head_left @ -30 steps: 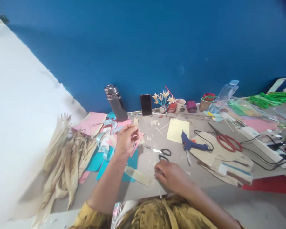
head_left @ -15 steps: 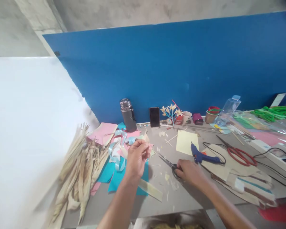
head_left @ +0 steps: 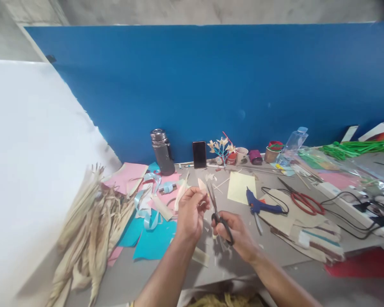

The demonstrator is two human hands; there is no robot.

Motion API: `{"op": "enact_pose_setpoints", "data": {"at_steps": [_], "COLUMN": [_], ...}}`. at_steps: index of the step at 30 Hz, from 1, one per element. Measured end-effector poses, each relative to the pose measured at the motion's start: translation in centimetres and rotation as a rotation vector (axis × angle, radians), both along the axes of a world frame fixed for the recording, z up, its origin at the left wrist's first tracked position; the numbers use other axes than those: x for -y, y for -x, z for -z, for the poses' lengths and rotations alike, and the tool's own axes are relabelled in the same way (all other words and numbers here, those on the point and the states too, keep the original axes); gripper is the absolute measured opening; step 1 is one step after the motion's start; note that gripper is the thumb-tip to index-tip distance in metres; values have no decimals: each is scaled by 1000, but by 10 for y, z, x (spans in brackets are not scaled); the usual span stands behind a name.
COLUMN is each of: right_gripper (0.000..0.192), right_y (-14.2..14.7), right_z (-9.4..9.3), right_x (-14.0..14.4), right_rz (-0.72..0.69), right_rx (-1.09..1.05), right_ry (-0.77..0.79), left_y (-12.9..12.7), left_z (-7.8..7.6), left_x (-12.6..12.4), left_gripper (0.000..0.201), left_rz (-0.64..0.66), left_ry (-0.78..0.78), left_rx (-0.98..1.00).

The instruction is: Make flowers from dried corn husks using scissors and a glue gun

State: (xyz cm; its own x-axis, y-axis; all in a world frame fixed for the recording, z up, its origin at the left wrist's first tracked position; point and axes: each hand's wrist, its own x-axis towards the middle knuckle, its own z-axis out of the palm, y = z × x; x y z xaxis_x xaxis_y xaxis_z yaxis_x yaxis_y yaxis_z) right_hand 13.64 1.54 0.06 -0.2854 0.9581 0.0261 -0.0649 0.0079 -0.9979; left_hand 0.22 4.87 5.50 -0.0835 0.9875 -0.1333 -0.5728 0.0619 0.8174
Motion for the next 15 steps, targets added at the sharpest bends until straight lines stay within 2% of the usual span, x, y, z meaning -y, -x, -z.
{"op": "enact_pose_setpoints", "data": {"at_steps": [6, 15], "right_gripper": [50, 55], "right_y": [5, 3], "right_z": [7, 7], "right_x": [-3, -2], "right_rz": [53, 53], "right_rx": [57, 64], "right_ry": [4, 3], "left_y": [-4, -3], "left_z": [3, 3], "left_x": [1, 0], "left_gripper": [14, 21], "left_rz": [-18, 53], "left_ry": [-33, 32], "left_rx": [-40, 34]}}
